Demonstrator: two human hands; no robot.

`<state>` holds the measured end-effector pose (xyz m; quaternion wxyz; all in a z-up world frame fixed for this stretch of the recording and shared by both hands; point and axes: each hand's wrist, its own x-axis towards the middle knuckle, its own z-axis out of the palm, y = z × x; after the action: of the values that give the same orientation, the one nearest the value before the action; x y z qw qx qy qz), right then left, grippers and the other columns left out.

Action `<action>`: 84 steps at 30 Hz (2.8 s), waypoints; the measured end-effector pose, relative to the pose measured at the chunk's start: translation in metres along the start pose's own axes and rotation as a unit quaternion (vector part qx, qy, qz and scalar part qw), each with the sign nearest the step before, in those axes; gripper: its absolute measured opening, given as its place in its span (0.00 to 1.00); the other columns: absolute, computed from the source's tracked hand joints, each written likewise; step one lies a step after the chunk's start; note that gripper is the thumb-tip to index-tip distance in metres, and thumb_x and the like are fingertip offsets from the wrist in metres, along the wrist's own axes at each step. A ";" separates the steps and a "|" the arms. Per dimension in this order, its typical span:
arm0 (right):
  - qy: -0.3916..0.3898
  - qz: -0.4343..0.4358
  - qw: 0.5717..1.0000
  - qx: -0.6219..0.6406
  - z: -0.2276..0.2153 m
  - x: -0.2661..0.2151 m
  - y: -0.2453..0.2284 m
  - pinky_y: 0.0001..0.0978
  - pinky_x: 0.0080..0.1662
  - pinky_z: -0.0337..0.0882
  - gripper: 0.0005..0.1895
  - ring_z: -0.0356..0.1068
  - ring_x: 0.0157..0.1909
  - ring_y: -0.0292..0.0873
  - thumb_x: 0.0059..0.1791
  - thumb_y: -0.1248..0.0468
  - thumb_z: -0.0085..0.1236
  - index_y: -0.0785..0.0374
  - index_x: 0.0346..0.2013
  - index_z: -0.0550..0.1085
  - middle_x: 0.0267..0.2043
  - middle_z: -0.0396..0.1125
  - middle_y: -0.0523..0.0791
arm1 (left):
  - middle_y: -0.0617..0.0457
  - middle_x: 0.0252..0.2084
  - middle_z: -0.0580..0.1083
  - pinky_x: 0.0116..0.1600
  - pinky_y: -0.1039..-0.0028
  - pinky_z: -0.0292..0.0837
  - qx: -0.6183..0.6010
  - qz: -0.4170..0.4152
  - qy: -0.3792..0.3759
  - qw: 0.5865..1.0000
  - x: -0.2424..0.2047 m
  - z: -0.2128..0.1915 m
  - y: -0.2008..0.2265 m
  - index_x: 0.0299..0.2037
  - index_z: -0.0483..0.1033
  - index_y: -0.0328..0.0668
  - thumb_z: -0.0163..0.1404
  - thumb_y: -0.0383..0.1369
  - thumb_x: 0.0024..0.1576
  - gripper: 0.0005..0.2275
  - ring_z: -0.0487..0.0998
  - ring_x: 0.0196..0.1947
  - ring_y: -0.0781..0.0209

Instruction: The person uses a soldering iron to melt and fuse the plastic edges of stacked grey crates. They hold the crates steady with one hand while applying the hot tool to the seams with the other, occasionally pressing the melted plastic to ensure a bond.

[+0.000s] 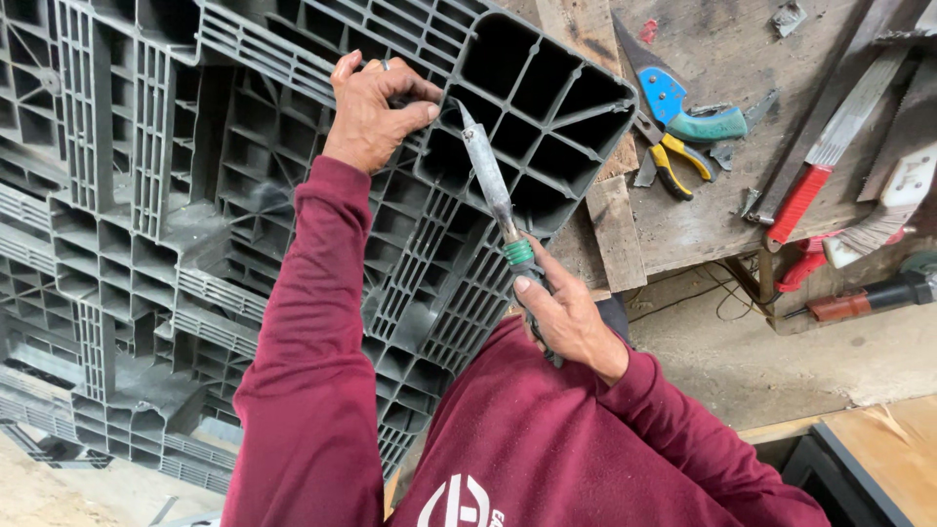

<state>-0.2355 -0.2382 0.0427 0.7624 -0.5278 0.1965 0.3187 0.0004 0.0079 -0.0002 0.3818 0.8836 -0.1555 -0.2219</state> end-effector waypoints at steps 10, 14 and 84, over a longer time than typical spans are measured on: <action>-0.006 0.037 0.996 -0.079 -0.008 0.002 -0.017 0.24 0.23 0.65 0.34 0.60 0.20 0.29 0.55 0.58 0.48 0.55 0.76 0.54 0.25 0.62 0.37 | 0.66 0.28 0.72 0.75 0.56 0.32 -0.019 -0.039 -0.011 0.999 0.001 -0.001 0.003 0.36 0.85 0.51 0.61 0.34 0.53 0.04 0.70 0.37 0.70; -0.006 0.038 0.995 -0.092 -0.009 0.002 -0.021 0.24 0.24 0.65 0.34 0.61 0.20 0.29 0.55 0.58 0.47 0.55 0.76 0.54 0.25 0.62 0.37 | 0.66 0.28 0.73 0.74 0.56 0.32 -0.019 -0.030 -0.012 0.999 0.003 -0.001 0.004 0.36 0.85 0.50 0.61 0.34 0.53 0.04 0.71 0.38 0.70; -0.062 0.115 0.988 -0.078 -0.029 0.003 -0.057 0.26 0.20 0.66 0.34 0.61 0.17 0.32 0.54 0.57 0.43 0.55 0.76 0.52 0.27 0.62 0.40 | 0.65 0.33 0.74 0.75 0.54 0.33 -0.018 -0.005 -0.033 0.999 0.002 -0.005 -0.004 0.39 0.85 0.51 0.60 0.34 0.56 0.04 0.72 0.44 0.67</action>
<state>-0.1931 -0.2777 0.0692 0.6879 -0.5389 0.1825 0.4507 0.0051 0.0133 -0.0007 0.3910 0.8698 -0.1594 -0.2552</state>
